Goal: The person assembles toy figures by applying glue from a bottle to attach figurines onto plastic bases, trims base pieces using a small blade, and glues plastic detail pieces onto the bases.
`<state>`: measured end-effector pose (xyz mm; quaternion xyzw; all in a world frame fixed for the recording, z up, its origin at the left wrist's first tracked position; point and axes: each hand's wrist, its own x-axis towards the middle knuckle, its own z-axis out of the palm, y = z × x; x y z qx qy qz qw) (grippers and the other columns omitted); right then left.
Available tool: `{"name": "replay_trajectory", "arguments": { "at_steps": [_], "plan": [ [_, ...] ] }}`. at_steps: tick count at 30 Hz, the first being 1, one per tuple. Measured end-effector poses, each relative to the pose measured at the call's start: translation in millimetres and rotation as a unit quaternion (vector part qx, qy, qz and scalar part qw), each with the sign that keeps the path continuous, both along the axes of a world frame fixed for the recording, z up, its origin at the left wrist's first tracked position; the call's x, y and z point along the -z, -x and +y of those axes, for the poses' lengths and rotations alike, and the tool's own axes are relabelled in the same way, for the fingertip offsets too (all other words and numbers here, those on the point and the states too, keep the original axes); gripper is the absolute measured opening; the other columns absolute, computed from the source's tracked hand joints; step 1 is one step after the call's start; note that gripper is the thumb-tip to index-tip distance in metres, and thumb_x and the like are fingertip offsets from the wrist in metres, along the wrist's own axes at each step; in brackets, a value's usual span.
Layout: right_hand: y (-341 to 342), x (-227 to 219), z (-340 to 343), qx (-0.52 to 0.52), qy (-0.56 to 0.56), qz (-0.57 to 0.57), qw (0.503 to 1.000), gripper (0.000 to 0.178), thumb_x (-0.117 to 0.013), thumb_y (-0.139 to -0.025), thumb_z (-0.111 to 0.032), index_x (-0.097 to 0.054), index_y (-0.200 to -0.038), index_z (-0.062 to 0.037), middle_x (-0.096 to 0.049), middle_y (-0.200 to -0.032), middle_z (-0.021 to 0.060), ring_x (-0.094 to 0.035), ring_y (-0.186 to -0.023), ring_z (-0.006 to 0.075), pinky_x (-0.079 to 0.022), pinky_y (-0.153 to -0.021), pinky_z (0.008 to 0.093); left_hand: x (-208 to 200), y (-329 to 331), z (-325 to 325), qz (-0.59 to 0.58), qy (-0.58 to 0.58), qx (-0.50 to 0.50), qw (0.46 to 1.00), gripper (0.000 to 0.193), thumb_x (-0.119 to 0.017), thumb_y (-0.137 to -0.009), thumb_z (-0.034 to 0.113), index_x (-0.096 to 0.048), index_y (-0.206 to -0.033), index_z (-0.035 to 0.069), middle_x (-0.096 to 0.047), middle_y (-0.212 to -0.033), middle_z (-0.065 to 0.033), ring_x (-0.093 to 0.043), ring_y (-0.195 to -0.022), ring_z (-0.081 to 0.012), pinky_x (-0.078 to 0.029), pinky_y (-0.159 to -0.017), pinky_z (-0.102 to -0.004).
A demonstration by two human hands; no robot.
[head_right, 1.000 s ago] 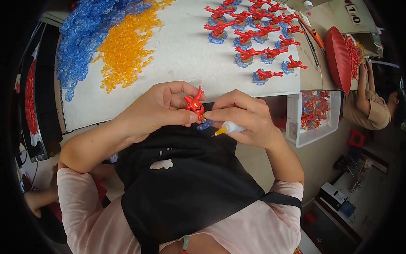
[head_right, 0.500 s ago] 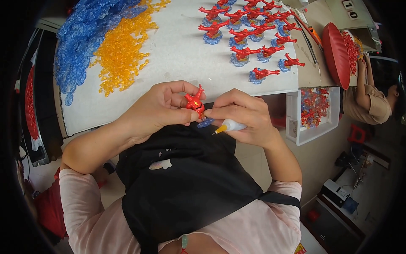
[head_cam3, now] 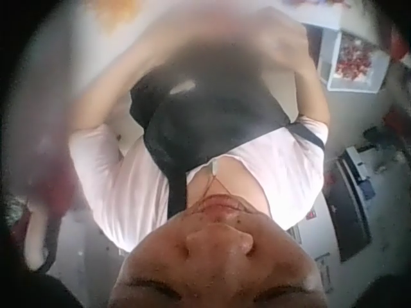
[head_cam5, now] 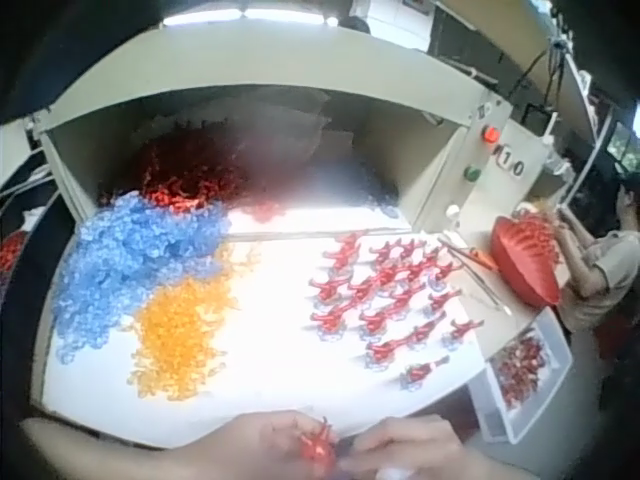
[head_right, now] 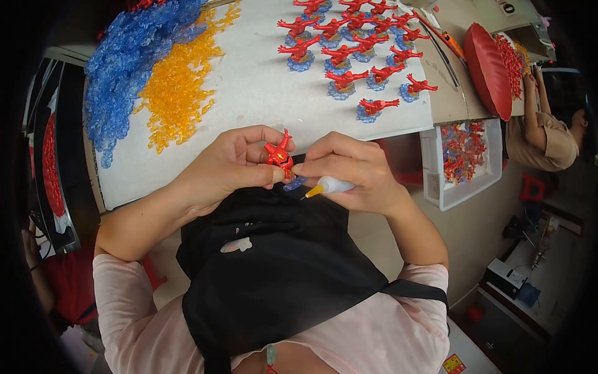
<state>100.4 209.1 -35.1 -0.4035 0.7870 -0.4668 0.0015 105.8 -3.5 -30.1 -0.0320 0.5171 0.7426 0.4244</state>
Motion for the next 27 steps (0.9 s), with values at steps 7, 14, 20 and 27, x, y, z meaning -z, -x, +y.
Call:
{"name": "replay_trajectory", "arguments": {
  "at_steps": [7, 14, 20, 27],
  "plan": [
    [3.8, -2.3, 4.3, -0.004, 0.021, 0.019, 1.0, 0.022, -0.071, -0.063, -0.003, -0.067, -0.085, -0.0041, -0.058, -0.078, 0.0072, -0.059, -0.065, 0.0169, -0.046, -0.054, 0.0253, -10.3, 3.7, 3.9, 0.006, 0.018, -0.009, 1.0, 0.034, -0.062, -0.076, 0.001, -0.05, -0.109, 0.002, -0.063, -0.085, -0.0054, -0.057, -0.073, -0.0068, -0.044, -0.065, -0.0174],
    [7.3, -14.2, 18.8, 0.066, 0.038, 0.098, 0.992, 0.022, -0.071, -0.064, -0.004, -0.067, -0.086, -0.0054, -0.058, -0.079, 0.0063, -0.059, -0.065, 0.017, -0.046, -0.054, 0.0254, -32.9, 24.4, 21.4, 0.083, 0.009, 0.008, 0.997, 0.031, -0.06, -0.08, 0.004, -0.05, -0.109, 0.001, -0.061, -0.092, -0.0067, -0.057, -0.081, -0.0094, -0.046, -0.074, -0.0218],
    [3.3, -1.7, 22.0, 0.13, 0.056, 0.196, 0.97, 0.025, -0.072, -0.064, -0.006, -0.066, -0.089, -0.0053, -0.059, -0.083, 0.0076, -0.059, -0.065, 0.0178, -0.048, -0.055, 0.0263, -41.9, 31.9, 30.0, 0.099, 0.028, 0.032, 0.994, 0.029, -0.06, -0.082, 0.007, -0.051, -0.108, 0.001, -0.058, -0.096, -0.0049, -0.057, -0.083, -0.009, -0.046, -0.077, -0.0221],
    [-3.7, 13.5, 27.6, 0.233, 0.122, 0.165, 0.95, 0.031, -0.073, -0.065, 0.0, -0.062, -0.095, -0.0035, -0.057, -0.094, 0.0111, -0.057, -0.067, 0.0132, -0.047, -0.053, 0.0229, -4.5, 45.2, 19.6, 0.518, 0.291, -0.031, 0.804, 0.021, -0.062, -0.077, 0.006, -0.056, -0.097, 0.002, -0.061, -0.087, -0.0092, -0.06, -0.079, -0.0177, -0.046, -0.073, -0.0282]
  ]
}}
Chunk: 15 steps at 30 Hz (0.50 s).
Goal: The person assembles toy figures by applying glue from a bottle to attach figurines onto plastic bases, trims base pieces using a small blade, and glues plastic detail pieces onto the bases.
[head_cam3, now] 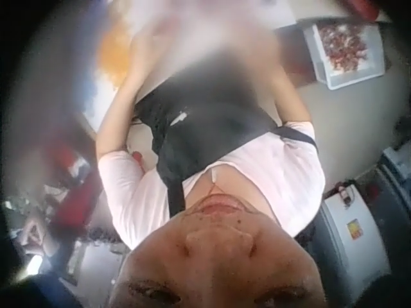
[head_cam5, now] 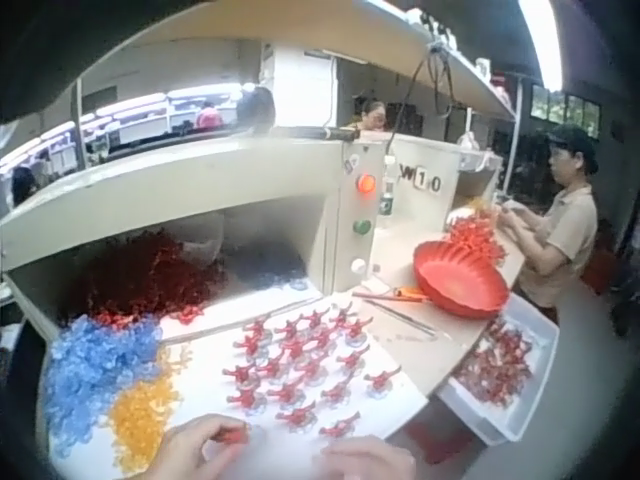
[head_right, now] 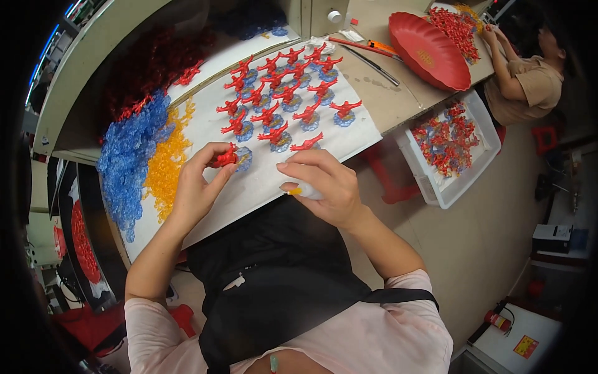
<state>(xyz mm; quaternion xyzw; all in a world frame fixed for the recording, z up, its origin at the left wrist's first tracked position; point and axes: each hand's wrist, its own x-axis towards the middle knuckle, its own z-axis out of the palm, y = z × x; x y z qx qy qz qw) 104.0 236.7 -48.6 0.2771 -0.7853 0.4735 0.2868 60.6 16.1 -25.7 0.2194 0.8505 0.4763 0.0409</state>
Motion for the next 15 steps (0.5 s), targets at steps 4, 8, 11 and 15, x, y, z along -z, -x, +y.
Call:
{"name": "replay_trajectory", "arguments": {
  "at_steps": [4, 8, 11, 15],
  "plan": [
    [-7.2, 2.9, 11.2, 0.03, 0.022, -0.039, 0.999, 0.032, -0.072, -0.066, 0.0, -0.061, -0.096, -0.0025, -0.057, -0.092, 0.0113, -0.054, -0.066, 0.0111, -0.045, -0.054, 0.0215, 9.4, 9.5, 7.8, 0.087, 0.129, -0.007, 0.988, 0.024, -0.062, -0.076, 0.006, -0.057, -0.098, 0.001, -0.06, -0.091, -0.014, -0.06, -0.084, -0.0257, -0.047, -0.073, -0.0316],
    [-14.5, 3.9, 12.5, 0.081, 0.066, -0.108, 0.989, 0.029, -0.071, -0.067, 0.001, -0.06, -0.094, -0.0015, -0.057, -0.092, 0.011, -0.055, -0.068, 0.014, -0.045, -0.062, 0.0245, 29.3, 15.0, 3.6, 0.165, 0.114, -0.008, 0.98, 0.026, -0.062, -0.075, 0.006, -0.057, -0.1, 0.002, -0.06, -0.092, -0.0144, -0.059, -0.084, -0.0287, -0.047, -0.075, -0.0343],
    [-19.4, 7.0, 6.4, 0.078, 0.112, -0.157, 0.978, 0.031, -0.062, -0.07, 0.006, -0.054, -0.1, -0.0002, -0.052, -0.096, 0.01, -0.049, -0.067, 0.011, -0.041, -0.065, 0.023, 28.3, 10.6, -3.6, 0.188, 0.09, -0.005, 0.978, 0.04, -0.062, -0.071, 0.005, -0.053, -0.11, 0.004, -0.058, -0.098, -0.0143, -0.057, -0.089, -0.0298, -0.047, -0.077, -0.0359],
    [-20.6, 2.1, -23.7, -0.058, 0.199, -0.162, 0.965, 0.036, -0.053, -0.073, -0.009, -0.036, -0.104, -0.0012, -0.04, -0.101, 0.0143, -0.047, -0.065, 0.0142, -0.042, -0.056, 0.0259, 9.1, -22.6, -33.9, 0.268, 0.091, -0.08, 0.956, 0.048, -0.066, -0.071, 0.012, -0.05, -0.116, 0.008, -0.054, -0.106, -0.0117, -0.053, -0.097, -0.0275, -0.043, -0.082, -0.0359]
  ]
}}
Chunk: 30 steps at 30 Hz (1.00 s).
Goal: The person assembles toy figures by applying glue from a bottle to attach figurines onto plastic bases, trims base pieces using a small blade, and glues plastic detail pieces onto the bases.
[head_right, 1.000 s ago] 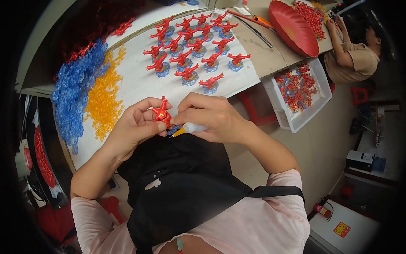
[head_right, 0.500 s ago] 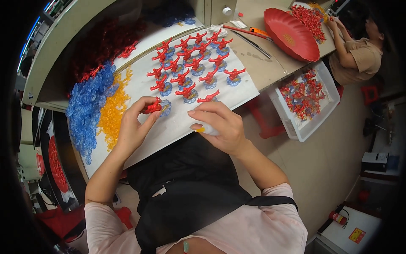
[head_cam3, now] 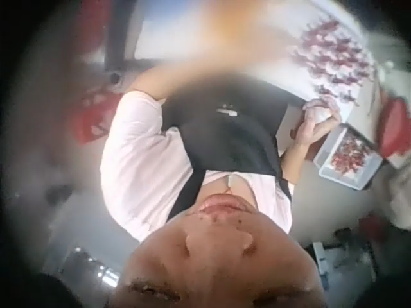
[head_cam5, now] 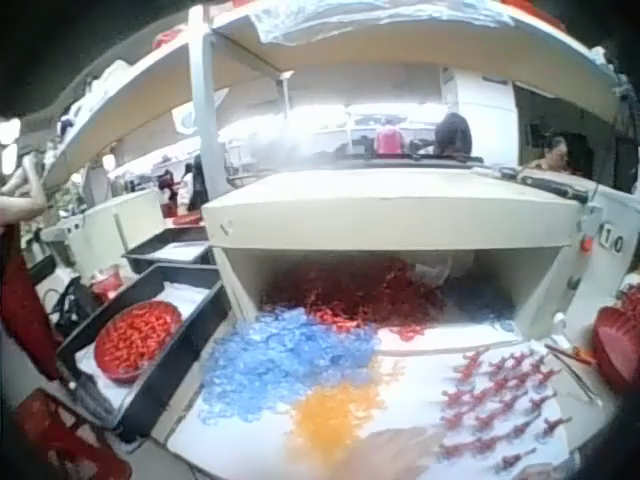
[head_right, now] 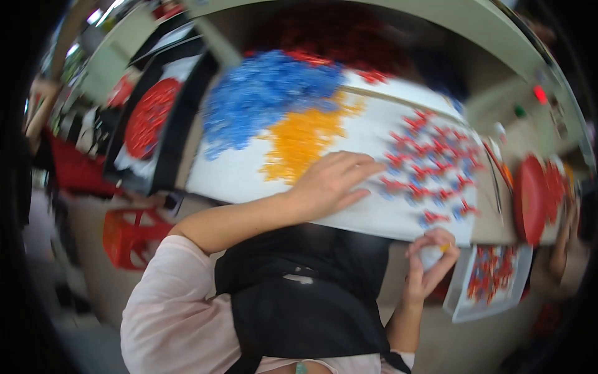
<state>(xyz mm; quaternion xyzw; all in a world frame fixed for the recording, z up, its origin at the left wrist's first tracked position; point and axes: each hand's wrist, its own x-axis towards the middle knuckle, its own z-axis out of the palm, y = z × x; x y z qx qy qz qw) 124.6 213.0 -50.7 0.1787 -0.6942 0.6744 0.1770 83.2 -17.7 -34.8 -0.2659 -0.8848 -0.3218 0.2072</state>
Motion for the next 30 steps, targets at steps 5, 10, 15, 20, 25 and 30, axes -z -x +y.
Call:
{"name": "replay_trajectory", "arguments": {
  "at_steps": [5, 10, 15, 20, 25, 30],
  "plan": [
    [4.9, 7.1, -61.2, -0.174, -0.041, -0.096, 0.979, 0.036, -0.049, -0.079, -0.002, -0.041, -0.113, 0.0001, -0.048, -0.097, 0.0124, -0.05, -0.088, 0.0185, -0.038, -0.084, 0.0311, -50.5, -64.4, -133.0, 0.11, 0.02, -0.235, 0.966, 0.04, -0.068, -0.069, 0.011, -0.056, -0.107, 0.005, -0.055, -0.109, -0.0105, -0.049, -0.104, -0.0276, -0.036, -0.092, -0.036],
    [12.0, 2.2, -96.6, -0.241, -0.038, -0.113, 0.963, 0.034, -0.049, -0.081, -0.003, -0.042, -0.114, 0.0009, -0.052, -0.104, 0.0143, -0.051, -0.099, 0.0226, -0.037, -0.091, 0.0347, -46.3, -161.6, -408.8, 0.044, 0.244, -0.654, 0.715, 0.056, -0.063, -0.075, 0.028, -0.043, -0.119, 0.0, -0.052, -0.109, -0.0253, -0.052, -0.098, -0.0371, -0.039, -0.087, -0.0443],
    [25.9, 10.3, -109.7, -0.176, -0.106, -0.092, 0.974, 0.03, -0.056, -0.077, -0.001, -0.049, -0.106, 0.0011, -0.054, -0.109, 0.0124, -0.051, -0.102, 0.0205, -0.035, -0.091, 0.0294, -6.3, -175.5, -510.0, -0.421, -0.305, -0.564, 0.641, 0.026, -0.058, -0.082, 0.026, -0.058, -0.096, 0.004, -0.063, -0.078, -0.0132, -0.063, -0.06, -0.0219, -0.053, -0.05, -0.0338],
    [40.1, 36.0, -115.4, -0.106, -0.088, -0.106, 0.985, 0.031, -0.064, -0.074, -0.004, -0.053, -0.103, -0.0013, -0.057, -0.098, 0.0078, -0.053, -0.081, 0.0155, -0.041, -0.069, 0.0254, -24.4, -181.8, -491.7, -0.422, -0.393, -0.495, 0.65, 0.028, -0.049, -0.082, 0.006, -0.049, -0.11, 0.002, -0.061, -0.098, -0.0142, -0.064, -0.077, -0.0255, -0.055, -0.061, -0.0359],
    [26.7, 33.9, -109.8, -0.01, -0.169, -0.033, 0.985, 0.051, -0.067, -0.07, 0.0, -0.045, -0.116, -0.0015, -0.055, -0.104, 0.012, -0.055, -0.094, 0.0217, -0.043, -0.082, 0.0285, -30.8, -167.3, -485.9, -0.342, -0.448, -0.484, 0.669, 0.031, -0.048, -0.08, 0.003, -0.046, -0.111, 0.005, -0.058, -0.101, -0.0124, -0.061, -0.08, -0.0266, -0.054, -0.067, -0.0392],
    [4.5, 18.6, -82.5, 0.065, -0.185, 0.135, 0.971, 0.051, -0.066, -0.07, -0.001, -0.045, -0.116, -0.0008, -0.048, -0.114, 0.0165, -0.048, -0.106, 0.0301, -0.039, -0.089, 0.0349, -49.8, -215.0, -559.6, -0.289, -0.475, -0.371, 0.744, 0.034, -0.051, -0.079, 0.003, -0.048, -0.112, 0.004, -0.057, -0.106, -0.0117, -0.058, -0.093, -0.024, -0.049, -0.075, -0.0372]
  ]
}}
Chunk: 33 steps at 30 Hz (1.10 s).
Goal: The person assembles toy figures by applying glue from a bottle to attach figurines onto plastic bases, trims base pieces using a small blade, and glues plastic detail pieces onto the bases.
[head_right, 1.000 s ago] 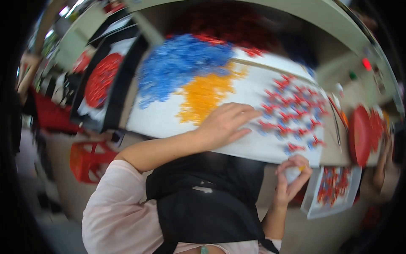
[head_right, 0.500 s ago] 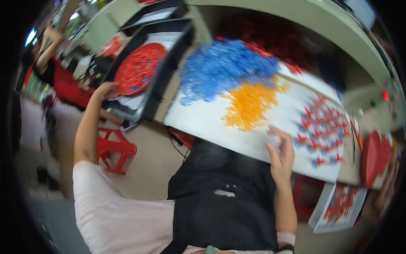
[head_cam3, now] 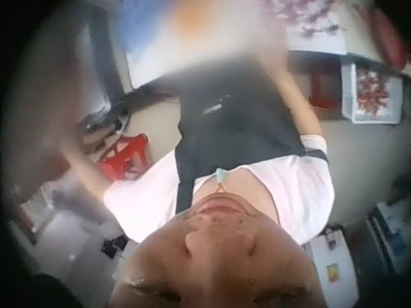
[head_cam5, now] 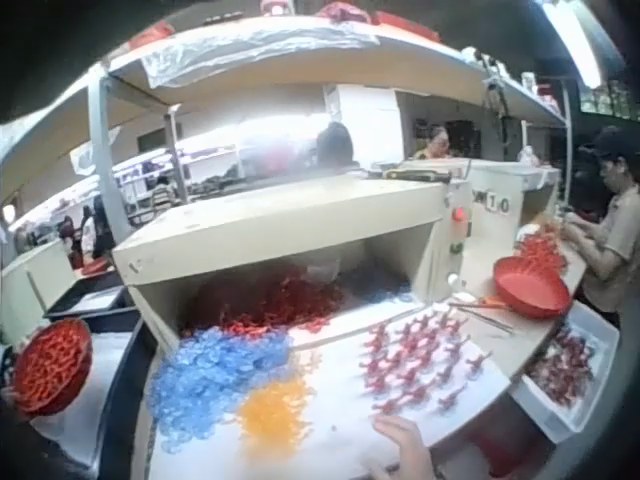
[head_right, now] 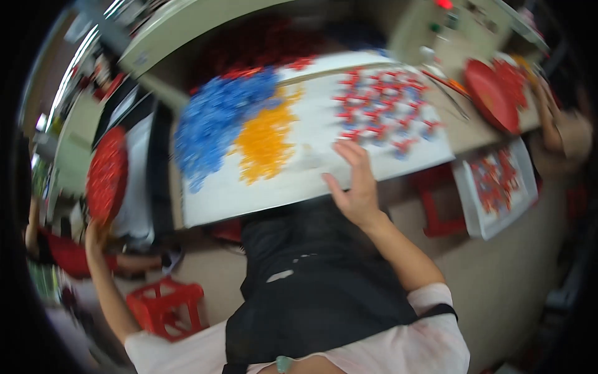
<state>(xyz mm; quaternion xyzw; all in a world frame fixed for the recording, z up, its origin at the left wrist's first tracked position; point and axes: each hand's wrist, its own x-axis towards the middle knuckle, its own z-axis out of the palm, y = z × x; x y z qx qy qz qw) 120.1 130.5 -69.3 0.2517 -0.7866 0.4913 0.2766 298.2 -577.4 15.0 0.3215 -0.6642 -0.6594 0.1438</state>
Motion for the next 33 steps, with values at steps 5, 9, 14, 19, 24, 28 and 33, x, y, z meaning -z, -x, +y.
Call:
{"name": "replay_trajectory", "arguments": {
  "at_steps": [5, 9, 14, 19, 24, 28, 33],
  "plan": [
    [18.9, -28.9, 97.9, 0.156, 0.14, 0.045, 0.977, 0.038, -0.061, -0.074, 0.001, -0.048, -0.11, -0.001, -0.05, -0.109, 0.0118, -0.05, -0.1, 0.0208, -0.042, -0.083, 0.0301, -92.5, -7.2, 8.3, 0.031, 0.013, 0.039, 0.999, 0.045, -0.055, -0.081, 0.013, -0.043, -0.123, 0.004, -0.052, -0.116, -0.0107, -0.052, -0.102, -0.0229, -0.043, -0.085, -0.0321],
    [43.0, -12.5, 225.4, 0.274, 0.324, -0.013, 0.905, 0.03, -0.057, -0.08, -0.004, -0.049, -0.109, -0.0033, -0.051, -0.106, 0.0071, -0.05, -0.092, 0.0134, -0.045, -0.076, 0.0264, -115.6, 54.8, 110.5, 0.063, 0.014, 0.095, 0.993, 0.045, -0.051, -0.085, 0.017, -0.04, -0.126, 0.003, -0.049, -0.121, -0.011, -0.051, -0.107, -0.0233, -0.04, -0.091, -0.0346],
    [38.3, -0.8, 310.0, 0.308, 0.371, -0.072, 0.873, 0.034, -0.059, -0.079, -0.006, -0.047, -0.112, -0.005, -0.051, -0.102, 0.0074, -0.051, -0.089, 0.0126, -0.047, -0.07, 0.0246, -142.0, 116.8, 266.6, 0.083, 0.024, 0.238, 0.967, 0.032, -0.048, -0.085, 0.013, -0.046, -0.116, 0.003, -0.052, -0.114, -0.0092, -0.053, -0.103, -0.0203, -0.042, -0.089, -0.0325],
    [53.7, -0.3, 346.8, 0.29, 0.436, -0.2, 0.828, 0.062, -0.065, -0.076, -0.023, -0.031, -0.126, -0.0072, -0.043, -0.117, 0.0131, -0.049, -0.096, 0.0216, -0.051, -0.067, 0.0324, -137.4, 184.3, 456.5, 0.078, 0.008, 0.396, 0.915, 0.042, -0.044, -0.083, 0.006, -0.04, -0.124, 0.001, -0.051, -0.118, -0.012, -0.053, -0.104, -0.0201, -0.043, -0.09, -0.0325],
    [92.2, 4.0, 397.9, 0.318, 0.456, -0.303, 0.774, 0.092, -0.066, -0.071, -0.046, -0.012, -0.136, -0.0083, -0.032, -0.129, 0.0199, -0.05, -0.098, 0.0341, -0.052, -0.063, 0.0446, -98.2, 264.3, 599.0, 0.033, -0.063, 0.493, 0.867, 0.03, -0.046, -0.082, 0.003, -0.049, -0.111, 0.001, -0.057, -0.106, -0.0105, -0.058, -0.094, -0.0185, -0.046, -0.084, -0.0317],
    [117.3, 5.1, 409.2, 0.319, 0.424, -0.362, 0.766, 0.092, -0.065, -0.073, -0.041, -0.006, -0.136, -0.007, -0.032, -0.128, 0.0252, -0.055, -0.087, 0.0392, -0.053, -0.059, 0.0444, -74.3, 315.7, 678.1, 0.012, -0.064, 0.529, 0.846, 0.028, -0.044, -0.082, 0.005, -0.047, -0.11, 0.002, -0.056, -0.106, -0.0127, -0.06, -0.089, -0.0225, -0.053, -0.069, -0.0364],
    [108.1, -4.6, 410.6, 0.268, 0.444, -0.346, 0.782, 0.082, -0.06, -0.079, -0.036, -0.009, -0.135, -0.0059, -0.035, -0.124, 0.0247, -0.056, -0.089, 0.0374, -0.054, -0.06, 0.0443, -55.4, 367.8, 769.2, -0.01, -0.057, 0.529, 0.846, 0.028, -0.039, -0.084, 0.005, -0.04, -0.111, -0.003, -0.058, -0.098, -0.0202, -0.063, -0.081, -0.0294, -0.056, -0.066, -0.0324]
  ]
}}
